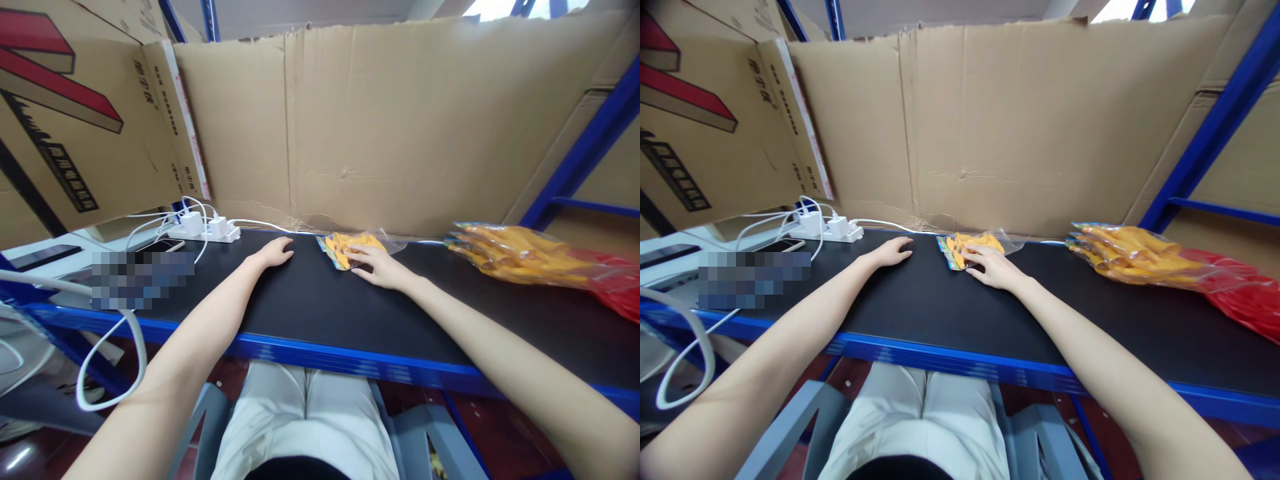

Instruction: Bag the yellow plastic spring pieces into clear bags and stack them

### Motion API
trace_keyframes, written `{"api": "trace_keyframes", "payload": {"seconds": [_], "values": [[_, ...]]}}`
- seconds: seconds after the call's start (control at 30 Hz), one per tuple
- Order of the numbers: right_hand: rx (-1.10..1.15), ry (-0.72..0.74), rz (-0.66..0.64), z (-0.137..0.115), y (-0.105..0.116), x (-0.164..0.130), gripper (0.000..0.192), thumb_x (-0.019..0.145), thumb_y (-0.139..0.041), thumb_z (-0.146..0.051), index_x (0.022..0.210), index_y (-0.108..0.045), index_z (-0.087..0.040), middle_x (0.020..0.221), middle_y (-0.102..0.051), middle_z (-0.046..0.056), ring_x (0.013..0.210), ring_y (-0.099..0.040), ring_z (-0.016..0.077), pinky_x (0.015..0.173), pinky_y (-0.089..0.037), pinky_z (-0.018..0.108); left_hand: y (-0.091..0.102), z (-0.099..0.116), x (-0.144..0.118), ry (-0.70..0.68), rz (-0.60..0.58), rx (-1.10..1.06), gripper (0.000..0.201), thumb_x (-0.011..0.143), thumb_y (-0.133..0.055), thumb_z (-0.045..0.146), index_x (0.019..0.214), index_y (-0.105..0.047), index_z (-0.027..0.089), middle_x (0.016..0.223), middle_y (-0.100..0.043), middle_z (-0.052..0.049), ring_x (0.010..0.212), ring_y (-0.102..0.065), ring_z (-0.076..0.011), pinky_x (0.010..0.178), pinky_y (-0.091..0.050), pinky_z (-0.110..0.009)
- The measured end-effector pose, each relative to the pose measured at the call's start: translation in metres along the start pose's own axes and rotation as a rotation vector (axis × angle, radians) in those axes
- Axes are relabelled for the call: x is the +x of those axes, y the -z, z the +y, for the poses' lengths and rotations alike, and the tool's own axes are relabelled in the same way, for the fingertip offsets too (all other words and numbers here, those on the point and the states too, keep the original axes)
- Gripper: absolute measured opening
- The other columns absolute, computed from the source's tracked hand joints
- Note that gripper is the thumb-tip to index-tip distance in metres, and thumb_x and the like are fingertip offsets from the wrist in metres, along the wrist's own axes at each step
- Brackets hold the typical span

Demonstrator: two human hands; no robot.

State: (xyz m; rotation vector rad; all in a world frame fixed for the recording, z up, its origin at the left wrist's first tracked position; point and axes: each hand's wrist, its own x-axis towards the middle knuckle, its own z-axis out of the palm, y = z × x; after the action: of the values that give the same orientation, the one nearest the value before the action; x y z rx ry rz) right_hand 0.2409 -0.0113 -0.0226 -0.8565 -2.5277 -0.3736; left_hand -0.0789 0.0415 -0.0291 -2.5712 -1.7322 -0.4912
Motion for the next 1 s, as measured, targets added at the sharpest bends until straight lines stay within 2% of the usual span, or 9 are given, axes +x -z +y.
{"api": "trace_keyframes", "payload": {"seconds": [0.2,0.37,0.47,0.67,0.73,0.83,0.9,1.0], "values": [[-0.145,-0.009,-0.017,-0.009,-0.002,0.006,0.028,0.084,-0.044,-0.022,0.106,-0.063,-0.017,0.111,-0.060,0.011,0.102,-0.056,0.0230,0.086,-0.044,0.040,-0.007,0.047,-0.001,-0.316,0.122,0.004,0.051,0.079,-0.048,0.034,0.127,-0.042,0.017,0.139,-0.034,-0.011,0.127,-0.032,-0.0239,0.103,-0.029,-0.039],[-0.077,-0.099,-0.020,-0.015,0.000,0.007,0.025,0.083,-0.045,-0.018,0.095,-0.066,-0.020,0.101,-0.065,0.009,0.095,-0.060,0.0216,0.079,-0.048,0.034,-0.008,0.073,-0.007,-0.464,0.154,-0.010,0.046,0.081,-0.046,0.026,0.126,-0.040,0.021,0.139,-0.034,-0.010,0.126,-0.032,-0.0230,0.102,-0.027,-0.046],[-0.041,-0.108,-0.022,-0.014,0.001,0.005,0.026,0.083,-0.043,-0.019,0.096,-0.066,-0.020,0.101,-0.065,0.009,0.095,-0.060,0.0218,0.080,-0.048,0.034,-0.009,0.074,-0.008,-0.469,0.170,-0.011,0.047,0.081,-0.046,0.025,0.127,-0.039,0.020,0.138,-0.035,-0.011,0.125,-0.034,-0.0229,0.101,-0.029,-0.046],[-0.003,-0.001,-0.005,-0.015,0.006,0.003,0.032,0.085,-0.036,-0.019,0.103,-0.062,-0.018,0.112,-0.060,0.009,0.101,-0.057,0.0216,0.084,-0.047,0.038,-0.009,0.062,-0.005,-0.425,0.201,-0.006,0.047,0.078,-0.050,0.024,0.125,-0.043,0.021,0.136,-0.038,-0.011,0.124,-0.036,-0.0229,0.100,-0.030,-0.043],[0.016,0.031,0.015,-0.016,0.006,0.003,0.032,0.086,-0.035,-0.020,0.104,-0.061,-0.018,0.114,-0.059,0.010,0.103,-0.057,0.0210,0.086,-0.047,0.037,-0.007,0.061,-0.004,-0.423,0.216,0.021,0.041,0.077,-0.052,0.024,0.118,-0.051,0.022,0.135,-0.040,-0.009,0.122,-0.038,-0.0233,0.099,-0.030,-0.044],[0.012,0.034,0.017,-0.016,0.006,0.003,0.031,0.087,-0.034,-0.022,0.103,-0.061,-0.018,0.115,-0.059,0.009,0.104,-0.056,0.0213,0.084,-0.048,0.036,-0.004,0.062,-0.005,-0.459,0.244,0.067,0.023,0.077,-0.051,0.020,0.097,-0.063,0.023,0.125,-0.051,-0.005,0.115,-0.046,-0.0219,0.098,-0.030,-0.042],[-0.009,-0.007,0.010,-0.014,0.005,0.002,0.030,0.087,-0.034,-0.022,0.102,-0.060,-0.019,0.115,-0.059,0.009,0.102,-0.057,0.0222,0.079,-0.050,0.036,-0.003,0.064,-0.005,-0.498,0.279,0.077,0.019,0.078,-0.048,0.017,0.086,-0.064,0.022,0.117,-0.057,-0.004,0.109,-0.050,-0.0204,0.095,-0.032,-0.040],[-0.023,-0.067,0.029,-0.011,0.003,0.000,0.029,0.086,-0.037,-0.022,0.108,-0.057,-0.019,0.119,-0.056,0.009,0.106,-0.055,0.0227,0.078,-0.050,0.036,-0.002,0.068,-0.006,-0.530,0.324,0.074,0.020,0.079,-0.044,0.014,0.083,-0.063,0.020,0.101,-0.064,-0.005,0.097,-0.056,-0.0188,0.089,-0.036,-0.036]]}}
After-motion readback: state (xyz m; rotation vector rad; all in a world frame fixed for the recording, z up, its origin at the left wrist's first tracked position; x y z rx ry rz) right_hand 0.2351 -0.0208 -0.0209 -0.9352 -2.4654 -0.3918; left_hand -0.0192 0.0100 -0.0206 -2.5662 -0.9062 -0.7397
